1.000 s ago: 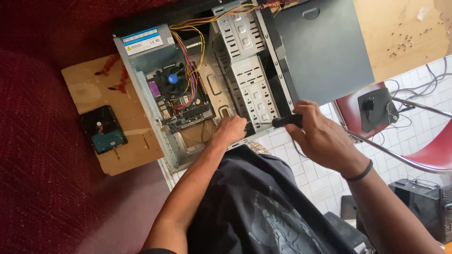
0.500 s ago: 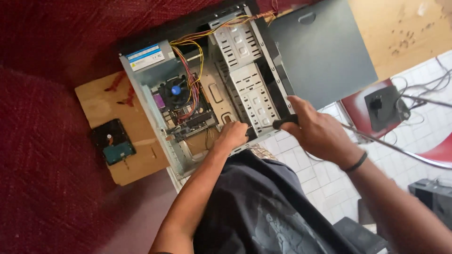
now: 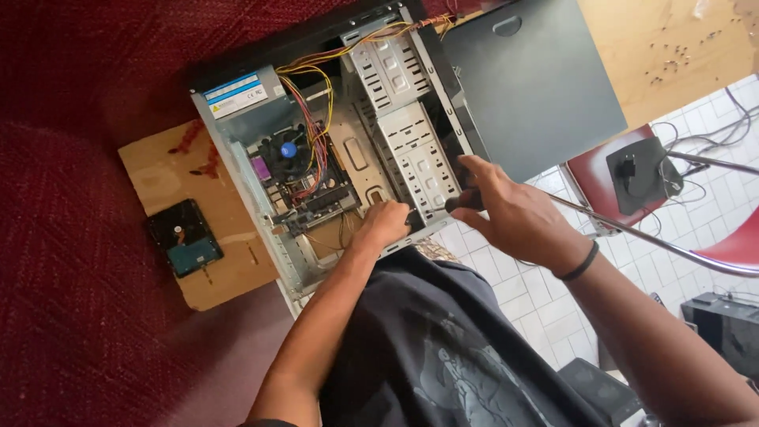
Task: Installing a hard disk drive into a computer case, connecting power/data cables, and securing it with screws using a screwdriver.
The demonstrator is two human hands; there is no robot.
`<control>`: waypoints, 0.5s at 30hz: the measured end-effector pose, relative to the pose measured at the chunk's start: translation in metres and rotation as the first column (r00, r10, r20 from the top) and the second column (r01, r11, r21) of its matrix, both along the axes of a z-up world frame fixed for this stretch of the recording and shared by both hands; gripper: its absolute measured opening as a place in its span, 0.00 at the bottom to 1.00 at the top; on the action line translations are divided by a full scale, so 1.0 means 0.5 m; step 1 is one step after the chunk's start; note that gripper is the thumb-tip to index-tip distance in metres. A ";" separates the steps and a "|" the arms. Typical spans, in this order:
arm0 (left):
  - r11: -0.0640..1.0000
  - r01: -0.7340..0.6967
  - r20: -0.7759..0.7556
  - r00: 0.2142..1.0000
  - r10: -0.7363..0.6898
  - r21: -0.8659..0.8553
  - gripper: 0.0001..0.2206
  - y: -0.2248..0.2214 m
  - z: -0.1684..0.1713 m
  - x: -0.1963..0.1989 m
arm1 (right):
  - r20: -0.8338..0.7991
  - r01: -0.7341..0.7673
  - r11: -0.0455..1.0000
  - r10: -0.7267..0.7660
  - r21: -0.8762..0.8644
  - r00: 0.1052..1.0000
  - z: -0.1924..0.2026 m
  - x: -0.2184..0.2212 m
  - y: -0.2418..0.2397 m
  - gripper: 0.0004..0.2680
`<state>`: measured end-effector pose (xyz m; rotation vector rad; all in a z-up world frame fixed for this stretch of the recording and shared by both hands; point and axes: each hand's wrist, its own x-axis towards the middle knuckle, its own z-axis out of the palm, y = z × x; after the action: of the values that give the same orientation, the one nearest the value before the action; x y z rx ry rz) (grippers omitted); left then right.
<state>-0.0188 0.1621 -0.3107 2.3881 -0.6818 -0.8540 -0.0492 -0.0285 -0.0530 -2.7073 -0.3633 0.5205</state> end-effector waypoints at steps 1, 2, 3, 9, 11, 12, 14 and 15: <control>1.000 0.015 -0.003 1.000 -0.015 0.018 0.11 -0.002 0.005 0.004 | -0.014 -0.002 0.998 0.003 0.060 1.000 0.004 0.002 0.001 0.28; 1.000 0.023 -0.002 1.000 -0.023 0.014 0.11 0.003 0.021 0.000 | -0.013 0.006 0.998 -0.005 0.057 1.000 0.000 -0.002 0.002 0.28; 1.000 0.027 -0.021 0.999 -0.027 -0.001 0.12 0.007 0.039 -0.001 | -0.028 -0.002 1.000 0.001 -0.019 1.000 -0.002 -0.003 0.003 0.27; 1.000 0.022 -0.059 0.998 -0.022 -0.003 0.14 0.009 0.061 0.002 | -0.044 0.033 0.999 -0.035 -0.030 0.998 -0.014 0.001 -0.006 0.21; 0.997 0.064 0.018 0.998 -0.064 0.041 0.14 0.004 0.024 0.000 | -0.057 0.016 0.998 -0.013 0.061 0.998 -0.021 -0.004 -0.001 0.20; 0.996 0.081 0.017 0.996 -0.082 0.033 0.14 0.005 0.024 0.003 | -0.011 -0.006 1.000 0.006 -0.010 1.000 -0.023 -0.007 0.003 0.18; 0.995 0.097 0.018 0.995 -0.098 0.025 0.14 0.005 0.022 0.009 | 0.035 -0.026 0.996 0.029 -0.081 0.999 -0.022 -0.002 0.009 0.17; 0.996 0.088 0.011 0.996 -0.088 0.028 0.14 0.006 0.019 0.008 | 0.029 -0.010 0.998 0.012 -0.063 0.999 -0.020 0.004 0.014 0.18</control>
<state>-0.0146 0.1651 -0.3011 2.4054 -0.7897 -0.8908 -0.0472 -0.0217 -0.0632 -2.7777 -0.3762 0.5033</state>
